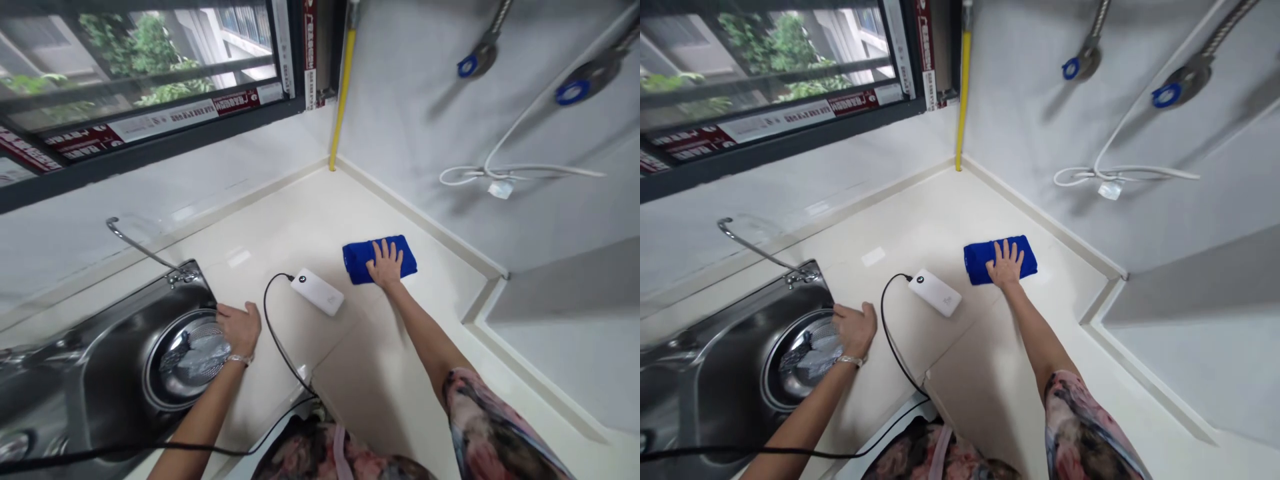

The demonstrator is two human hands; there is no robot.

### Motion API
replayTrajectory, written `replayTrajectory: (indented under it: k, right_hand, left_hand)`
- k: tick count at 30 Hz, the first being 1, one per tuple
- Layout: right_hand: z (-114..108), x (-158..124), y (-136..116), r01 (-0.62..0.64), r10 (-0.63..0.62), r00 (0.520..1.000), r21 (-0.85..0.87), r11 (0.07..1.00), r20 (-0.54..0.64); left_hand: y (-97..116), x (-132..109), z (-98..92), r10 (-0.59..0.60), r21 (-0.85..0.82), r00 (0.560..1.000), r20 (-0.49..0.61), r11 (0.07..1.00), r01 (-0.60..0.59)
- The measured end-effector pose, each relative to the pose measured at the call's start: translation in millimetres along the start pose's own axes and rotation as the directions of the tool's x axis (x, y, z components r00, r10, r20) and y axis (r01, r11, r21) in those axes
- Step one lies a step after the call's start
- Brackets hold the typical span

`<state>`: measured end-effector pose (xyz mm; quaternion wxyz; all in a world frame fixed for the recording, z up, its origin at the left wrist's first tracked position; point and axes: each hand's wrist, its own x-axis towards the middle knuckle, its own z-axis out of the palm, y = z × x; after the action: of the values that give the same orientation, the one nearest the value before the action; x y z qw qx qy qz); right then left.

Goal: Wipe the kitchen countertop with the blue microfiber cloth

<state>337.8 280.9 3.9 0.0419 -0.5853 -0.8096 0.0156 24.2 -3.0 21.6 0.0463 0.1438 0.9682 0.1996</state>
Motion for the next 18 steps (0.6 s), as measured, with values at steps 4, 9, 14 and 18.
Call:
replayTrajectory:
  k: [4,9,14,18]
  right_hand:
    - [-2.7,-76.6,23.0,0.054,-0.055,0.998,-0.025,0.998,-0.034]
    - [-4.0,-201.5,49.9,0.125,-0.122,0.988,0.022,0.992,-0.096]
    - [-8.6,-325.6,77.4,0.107,-0.104,0.988,0.022,0.994,-0.116]
    - [-20.1,-408.0,121.1,0.101,-0.099,0.994,0.034,0.994,-0.054]
  left_hand:
    - [-1.0,2.5,4.2,0.016,-0.009,0.999,-0.029,1.000,-0.016]
    - [5.0,0.4,-3.4,0.018,-0.052,0.999,0.046,0.999,-0.016]
    - [5.3,2.6,-1.1,0.012,-0.079,0.999,0.049,0.997,-0.008]
    - [5.1,8.9,7.2,0.017,-0.066,0.999,0.033,0.998,-0.015]
